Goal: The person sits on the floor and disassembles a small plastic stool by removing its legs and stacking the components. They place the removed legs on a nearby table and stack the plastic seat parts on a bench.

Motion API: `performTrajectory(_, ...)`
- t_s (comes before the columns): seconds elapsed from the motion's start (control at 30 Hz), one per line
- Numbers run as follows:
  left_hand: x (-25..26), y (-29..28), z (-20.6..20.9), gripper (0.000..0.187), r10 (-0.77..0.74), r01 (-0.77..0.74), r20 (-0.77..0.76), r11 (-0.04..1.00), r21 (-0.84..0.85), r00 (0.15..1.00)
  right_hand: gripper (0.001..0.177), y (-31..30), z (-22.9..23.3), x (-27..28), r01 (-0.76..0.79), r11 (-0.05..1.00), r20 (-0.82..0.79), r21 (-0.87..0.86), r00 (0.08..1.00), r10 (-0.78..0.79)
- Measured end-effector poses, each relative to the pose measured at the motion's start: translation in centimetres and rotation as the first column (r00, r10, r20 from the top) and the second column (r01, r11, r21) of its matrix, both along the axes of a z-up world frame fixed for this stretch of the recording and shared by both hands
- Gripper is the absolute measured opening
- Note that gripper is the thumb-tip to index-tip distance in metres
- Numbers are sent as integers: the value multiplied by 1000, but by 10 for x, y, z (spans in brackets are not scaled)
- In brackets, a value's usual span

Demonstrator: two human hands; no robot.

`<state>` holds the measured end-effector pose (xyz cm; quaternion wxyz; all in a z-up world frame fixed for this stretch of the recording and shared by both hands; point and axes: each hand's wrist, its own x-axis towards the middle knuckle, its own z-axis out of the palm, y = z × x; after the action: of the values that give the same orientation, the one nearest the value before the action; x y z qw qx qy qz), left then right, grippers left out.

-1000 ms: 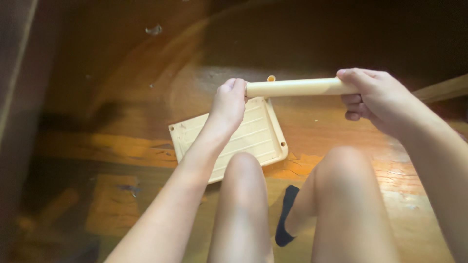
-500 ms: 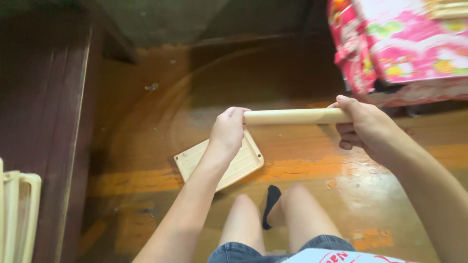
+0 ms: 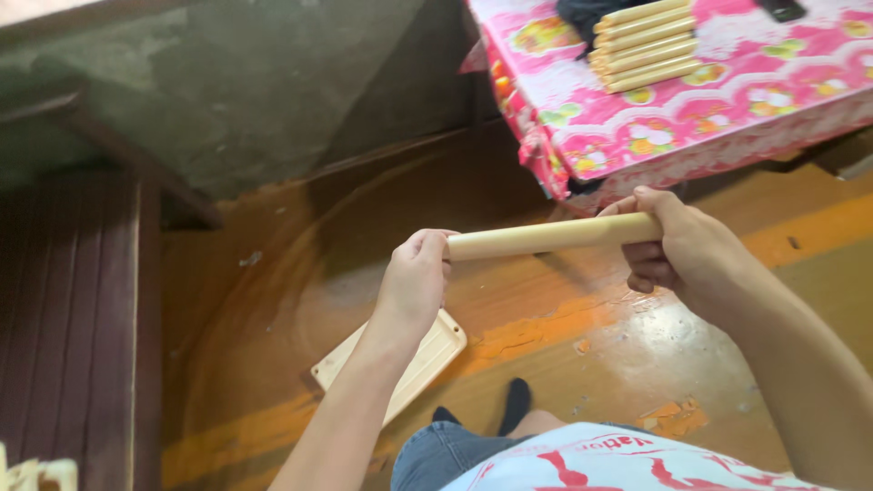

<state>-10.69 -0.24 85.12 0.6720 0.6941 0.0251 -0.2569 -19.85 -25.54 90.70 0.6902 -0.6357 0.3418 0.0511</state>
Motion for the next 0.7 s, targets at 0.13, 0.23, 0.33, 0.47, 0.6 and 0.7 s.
performTrajectory(0.13, -6, -25, 11, 34, -69, 69, -16, 998, 4, 997, 44, -22, 1, -23, 58, 998, 15, -1, 998, -58)
performTrajectory(0.23, -8, -54, 10, 35, -89, 89, 28, 996, -1, 996, 43, -50, -1, -35, 102, 995, 6, 12, 995, -102)
performTrajectory(0.33, -11, -91, 5, 36, -89, 89, 42, 996, 18, 995, 40, -83, -1, -41, 92, 995, 11, 24, 996, -93)
performTrajectory(0.47, -17, -150, -2, 36, -84, 84, 21, 996, -8, 996, 38, -144, -3, -47, 165, 986, -34, -38, 985, -167)
performTrajectory(0.6, -25, -222, -9, 35, -69, 69, 18, 997, -32, 997, 36, -216, -7, -56, 116, 992, -18, -50, 993, -117)
performTrajectory(0.7, -28, -272, -12, 35, -78, 79, 16, 994, -75, 997, 32, -266, -8, -63, 115, 992, -16, -49, 993, -116)
